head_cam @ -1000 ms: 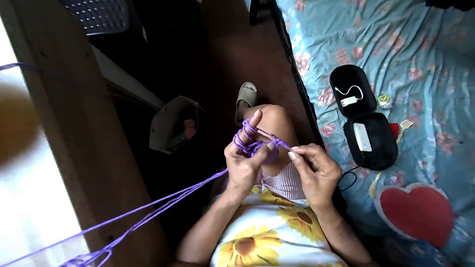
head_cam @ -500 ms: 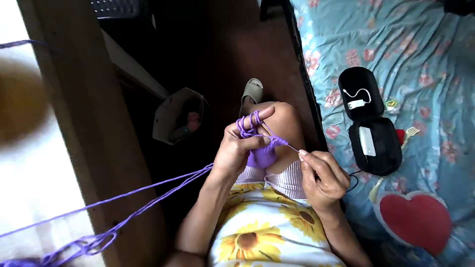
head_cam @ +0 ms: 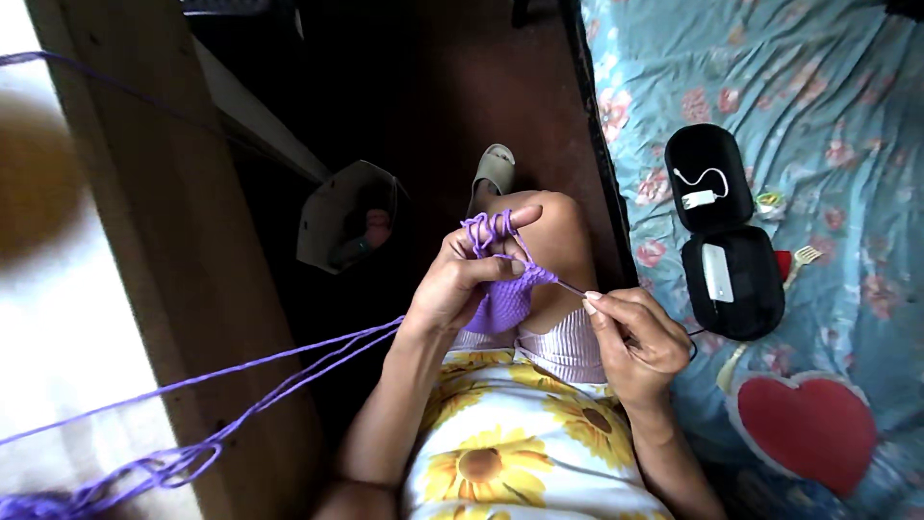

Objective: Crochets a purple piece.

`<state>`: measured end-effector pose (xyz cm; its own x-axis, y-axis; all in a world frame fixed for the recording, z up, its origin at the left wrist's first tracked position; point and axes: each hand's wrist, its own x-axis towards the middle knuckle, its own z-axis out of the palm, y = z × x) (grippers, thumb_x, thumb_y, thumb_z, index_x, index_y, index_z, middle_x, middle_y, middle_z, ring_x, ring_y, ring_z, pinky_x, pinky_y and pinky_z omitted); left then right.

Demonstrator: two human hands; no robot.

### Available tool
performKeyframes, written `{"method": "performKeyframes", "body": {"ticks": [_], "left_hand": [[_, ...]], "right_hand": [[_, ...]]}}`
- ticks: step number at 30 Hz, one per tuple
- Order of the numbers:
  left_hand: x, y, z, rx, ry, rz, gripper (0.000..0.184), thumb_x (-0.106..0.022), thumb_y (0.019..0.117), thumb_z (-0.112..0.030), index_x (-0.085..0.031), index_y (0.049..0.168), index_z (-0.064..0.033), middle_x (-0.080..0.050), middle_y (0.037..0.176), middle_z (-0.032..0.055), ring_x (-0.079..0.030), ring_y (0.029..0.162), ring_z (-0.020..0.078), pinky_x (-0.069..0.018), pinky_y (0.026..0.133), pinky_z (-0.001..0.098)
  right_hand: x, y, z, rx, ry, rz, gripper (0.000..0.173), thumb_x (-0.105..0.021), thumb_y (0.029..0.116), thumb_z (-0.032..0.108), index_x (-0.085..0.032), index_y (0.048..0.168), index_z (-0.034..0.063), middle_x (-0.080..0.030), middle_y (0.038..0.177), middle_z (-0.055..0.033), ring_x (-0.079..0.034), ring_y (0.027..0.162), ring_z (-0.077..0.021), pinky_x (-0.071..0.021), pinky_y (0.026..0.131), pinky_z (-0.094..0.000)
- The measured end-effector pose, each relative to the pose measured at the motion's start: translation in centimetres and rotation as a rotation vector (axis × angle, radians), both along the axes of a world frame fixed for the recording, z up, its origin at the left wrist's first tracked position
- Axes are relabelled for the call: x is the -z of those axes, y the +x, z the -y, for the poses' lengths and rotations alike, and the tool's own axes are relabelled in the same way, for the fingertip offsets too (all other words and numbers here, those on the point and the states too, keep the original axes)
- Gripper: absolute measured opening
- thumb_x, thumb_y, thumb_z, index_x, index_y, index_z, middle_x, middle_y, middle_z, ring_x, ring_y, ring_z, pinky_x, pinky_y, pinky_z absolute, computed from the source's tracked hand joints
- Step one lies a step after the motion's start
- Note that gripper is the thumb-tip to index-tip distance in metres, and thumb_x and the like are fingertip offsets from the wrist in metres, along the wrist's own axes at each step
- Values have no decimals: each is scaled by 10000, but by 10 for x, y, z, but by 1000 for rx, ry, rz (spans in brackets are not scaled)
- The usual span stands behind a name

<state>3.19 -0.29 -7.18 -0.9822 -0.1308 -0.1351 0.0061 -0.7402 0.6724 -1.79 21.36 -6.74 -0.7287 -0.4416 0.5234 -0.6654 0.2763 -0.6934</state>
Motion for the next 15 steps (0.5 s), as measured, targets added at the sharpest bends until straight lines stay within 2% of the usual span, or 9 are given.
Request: {"method": "performKeyframes", "body": {"ticks": [8,15], "left_hand": [[1,0,0,19,-12,-10,467,-591,825,82,-661,1280,-1,-700,770,33,-650,653,65,-563,645,212],[-2,-1,1,50,-91,20,627,-584,852,49,-505,1468,-35,-703,834,41,-663,699,72,-574,670,217]], "right_hand": [[0,-1,-1,-48,-104,276,56,-712,885,-5,-751,922,-22,-701,852,-17,-652,786,14,-563,714,-121],[1,-2,0,-29,-85,298,56,-720,865,-16,-756,902,-37,-701,835,-22,-651,770,16,-562,705,-120]]}}
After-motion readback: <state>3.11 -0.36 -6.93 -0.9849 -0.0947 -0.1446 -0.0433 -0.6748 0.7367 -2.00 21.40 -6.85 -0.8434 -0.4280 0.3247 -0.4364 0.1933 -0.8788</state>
